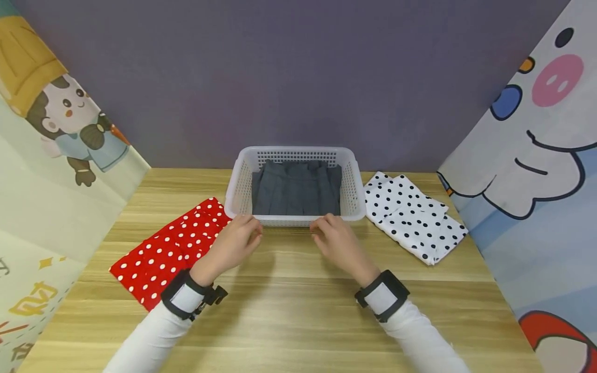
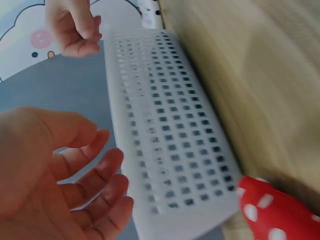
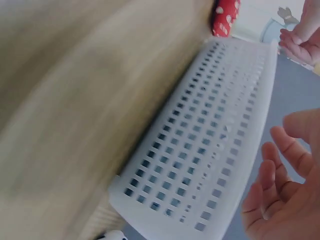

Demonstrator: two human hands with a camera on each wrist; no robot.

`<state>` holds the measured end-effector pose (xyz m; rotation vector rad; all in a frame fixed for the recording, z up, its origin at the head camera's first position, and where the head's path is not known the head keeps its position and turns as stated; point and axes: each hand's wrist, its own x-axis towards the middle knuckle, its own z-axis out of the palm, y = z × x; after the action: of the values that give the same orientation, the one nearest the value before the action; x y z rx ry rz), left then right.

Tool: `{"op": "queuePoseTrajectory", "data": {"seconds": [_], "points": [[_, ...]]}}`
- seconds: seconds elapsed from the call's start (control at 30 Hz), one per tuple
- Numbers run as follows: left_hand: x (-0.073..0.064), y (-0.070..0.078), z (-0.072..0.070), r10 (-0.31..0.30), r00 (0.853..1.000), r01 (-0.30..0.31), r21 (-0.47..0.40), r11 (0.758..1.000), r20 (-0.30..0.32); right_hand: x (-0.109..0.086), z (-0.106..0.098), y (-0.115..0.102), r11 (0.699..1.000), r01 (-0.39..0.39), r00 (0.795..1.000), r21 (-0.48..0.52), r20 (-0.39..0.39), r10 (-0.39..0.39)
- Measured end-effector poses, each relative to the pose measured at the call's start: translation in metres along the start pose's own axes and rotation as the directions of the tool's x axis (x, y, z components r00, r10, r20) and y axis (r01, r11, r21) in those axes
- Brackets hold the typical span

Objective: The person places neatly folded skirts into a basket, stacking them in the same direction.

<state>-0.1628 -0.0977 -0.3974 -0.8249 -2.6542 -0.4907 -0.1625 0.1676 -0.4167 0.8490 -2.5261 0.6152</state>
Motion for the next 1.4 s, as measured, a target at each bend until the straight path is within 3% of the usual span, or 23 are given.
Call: {"op": "queuePoseTrajectory", "data": {"seconds": [0.13,0.47,0.77,0.87,0.97,1.13,1.23,1.33,1.4], "points": [[-0.018,-0.008,0.002,-0.031,0.999,0.031,0.012,0.999,0.009,-0.012,0.008,-0.001,1.0,-0.001,0.999,0.006,0.033,0.001],[-0.057,-0.032,0.005,-0.184,0.983,0.183,0.028,0.983,0.013,-0.033,0.027,0.001,1.0,-0.006,0.993,0.025,0.115,0.003],[-0.081,-0.048,0.002,-0.313,0.95,0.311,0.076,0.947,0.005,-0.04,0.035,-0.002,0.999,0.017,0.982,0.03,0.189,-0.023],[-0.088,-0.052,0.002,-0.369,0.929,0.368,0.11,0.923,-0.012,-0.042,0.037,-0.004,0.999,0.03,0.98,0.04,0.198,-0.038],[-0.094,-0.058,0.001,-0.437,0.899,0.436,0.141,0.889,-0.024,-0.042,0.036,-0.006,0.999,0.024,0.978,0.046,0.206,-0.033],[-0.104,-0.065,-0.001,-0.568,0.821,0.551,0.196,0.811,0.045,-0.042,0.034,-0.009,0.999,-0.003,0.973,0.039,0.229,-0.006],[-0.11,-0.068,-0.001,-0.617,0.781,0.589,0.214,0.78,0.096,-0.042,0.034,-0.009,0.999,-0.004,0.974,0.037,0.228,-0.004],[-0.114,-0.071,0.002,-0.626,0.77,0.595,0.218,0.773,0.118,-0.042,0.034,-0.008,0.999,0.002,0.975,0.035,0.223,-0.01],[-0.117,-0.072,0.003,-0.623,0.772,0.589,0.228,0.776,0.126,-0.043,0.035,-0.008,0.999,0.003,0.974,0.034,0.227,-0.011]]}}
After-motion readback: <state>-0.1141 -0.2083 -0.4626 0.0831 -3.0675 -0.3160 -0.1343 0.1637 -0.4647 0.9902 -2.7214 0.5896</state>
